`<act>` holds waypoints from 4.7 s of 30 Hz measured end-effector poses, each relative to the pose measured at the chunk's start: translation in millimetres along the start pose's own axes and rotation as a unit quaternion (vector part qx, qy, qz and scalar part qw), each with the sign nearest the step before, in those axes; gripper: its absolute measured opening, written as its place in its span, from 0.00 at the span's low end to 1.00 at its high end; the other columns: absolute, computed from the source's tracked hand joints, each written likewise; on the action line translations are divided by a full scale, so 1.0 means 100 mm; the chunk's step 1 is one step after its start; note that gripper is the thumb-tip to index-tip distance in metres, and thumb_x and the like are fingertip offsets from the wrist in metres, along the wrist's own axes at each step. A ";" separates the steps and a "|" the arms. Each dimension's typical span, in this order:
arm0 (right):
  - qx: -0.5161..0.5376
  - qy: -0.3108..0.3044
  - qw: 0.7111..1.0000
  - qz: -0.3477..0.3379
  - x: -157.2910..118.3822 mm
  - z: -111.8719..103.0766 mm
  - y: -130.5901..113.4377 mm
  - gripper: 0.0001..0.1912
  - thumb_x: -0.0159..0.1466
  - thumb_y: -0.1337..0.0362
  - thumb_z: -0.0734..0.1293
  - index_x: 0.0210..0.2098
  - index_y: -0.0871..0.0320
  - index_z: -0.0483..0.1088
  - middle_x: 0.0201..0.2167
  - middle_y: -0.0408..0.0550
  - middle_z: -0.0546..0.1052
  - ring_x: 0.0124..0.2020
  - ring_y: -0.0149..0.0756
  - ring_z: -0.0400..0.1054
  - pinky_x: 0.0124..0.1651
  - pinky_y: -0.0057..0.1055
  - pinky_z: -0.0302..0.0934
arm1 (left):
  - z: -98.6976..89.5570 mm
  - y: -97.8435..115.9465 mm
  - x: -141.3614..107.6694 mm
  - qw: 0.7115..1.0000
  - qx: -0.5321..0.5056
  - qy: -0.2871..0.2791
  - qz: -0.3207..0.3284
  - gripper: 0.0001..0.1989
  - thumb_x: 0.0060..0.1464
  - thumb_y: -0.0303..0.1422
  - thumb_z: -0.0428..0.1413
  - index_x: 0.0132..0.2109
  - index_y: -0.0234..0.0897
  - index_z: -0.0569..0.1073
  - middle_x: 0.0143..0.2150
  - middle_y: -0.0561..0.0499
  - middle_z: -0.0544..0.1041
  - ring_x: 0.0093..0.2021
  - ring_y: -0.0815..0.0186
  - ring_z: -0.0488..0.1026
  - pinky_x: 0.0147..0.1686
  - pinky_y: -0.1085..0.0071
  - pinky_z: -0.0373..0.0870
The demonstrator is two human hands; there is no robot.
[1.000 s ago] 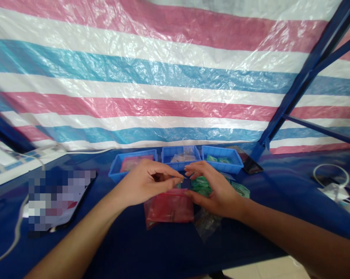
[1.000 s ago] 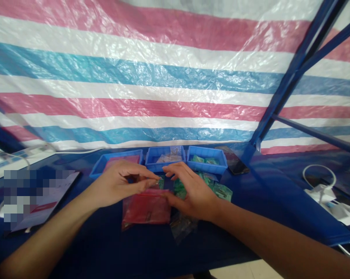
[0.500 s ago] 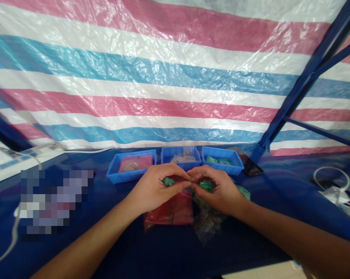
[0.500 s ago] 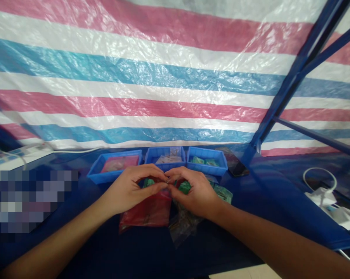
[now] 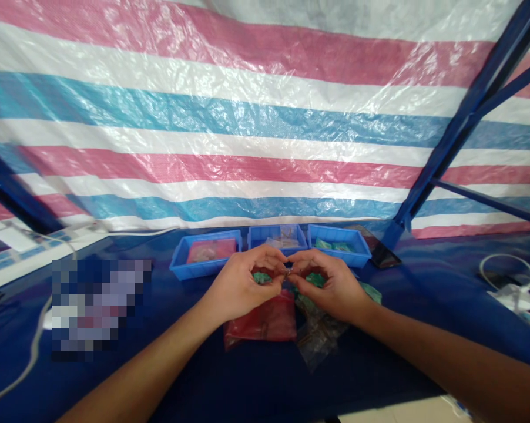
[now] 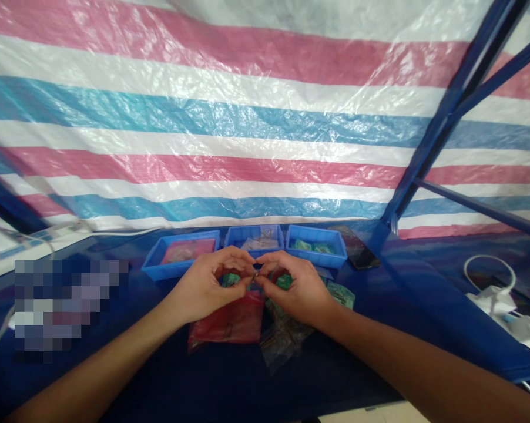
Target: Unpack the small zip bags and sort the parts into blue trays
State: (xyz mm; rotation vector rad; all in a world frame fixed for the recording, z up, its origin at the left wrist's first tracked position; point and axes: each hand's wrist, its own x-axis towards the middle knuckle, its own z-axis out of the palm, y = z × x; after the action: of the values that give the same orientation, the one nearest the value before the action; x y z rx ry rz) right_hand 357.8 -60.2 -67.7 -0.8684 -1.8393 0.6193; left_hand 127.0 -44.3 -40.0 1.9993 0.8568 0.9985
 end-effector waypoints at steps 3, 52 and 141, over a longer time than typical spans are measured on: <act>-0.012 -0.004 1.000 -0.014 0.00 -0.01 -0.01 0.09 0.70 0.62 0.74 0.50 0.53 0.80 0.39 0.46 0.86 0.37 0.39 0.82 0.43 0.35 0.75 | 0.02 -0.02 0.00 0.999 0.024 0.019 0.019 0.19 0.54 0.22 0.63 0.51 0.40 0.75 0.41 0.54 0.85 0.40 0.66 0.85 0.45 0.70 0.80; -0.330 -0.183 0.915 -0.142 0.25 -0.71 0.22 0.11 0.75 0.60 0.69 0.39 0.53 0.84 0.32 0.48 0.85 0.29 0.37 0.76 0.33 0.32 0.61 | -0.19 -0.14 0.01 0.918 0.377 0.022 0.121 0.09 0.71 0.35 0.57 0.50 0.41 0.82 0.26 0.57 0.74 0.24 0.69 0.70 0.28 0.71 0.60; 0.276 0.050 0.947 0.157 0.20 -0.23 0.21 0.21 0.62 0.49 0.82 0.44 0.55 0.76 0.34 0.44 0.84 0.36 0.44 0.86 0.36 0.36 0.81 | -0.04 -0.05 0.09 0.980 0.173 0.092 0.039 0.16 0.74 0.42 0.57 0.60 0.39 0.75 0.40 0.51 0.86 0.40 0.61 0.83 0.40 0.68 0.76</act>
State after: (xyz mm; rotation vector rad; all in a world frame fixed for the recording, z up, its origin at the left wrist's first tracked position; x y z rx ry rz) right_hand 379.6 -30.5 -63.1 -0.7916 -1.3341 1.1985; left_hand 127.0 -33.4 -39.5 2.2703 1.1228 1.1556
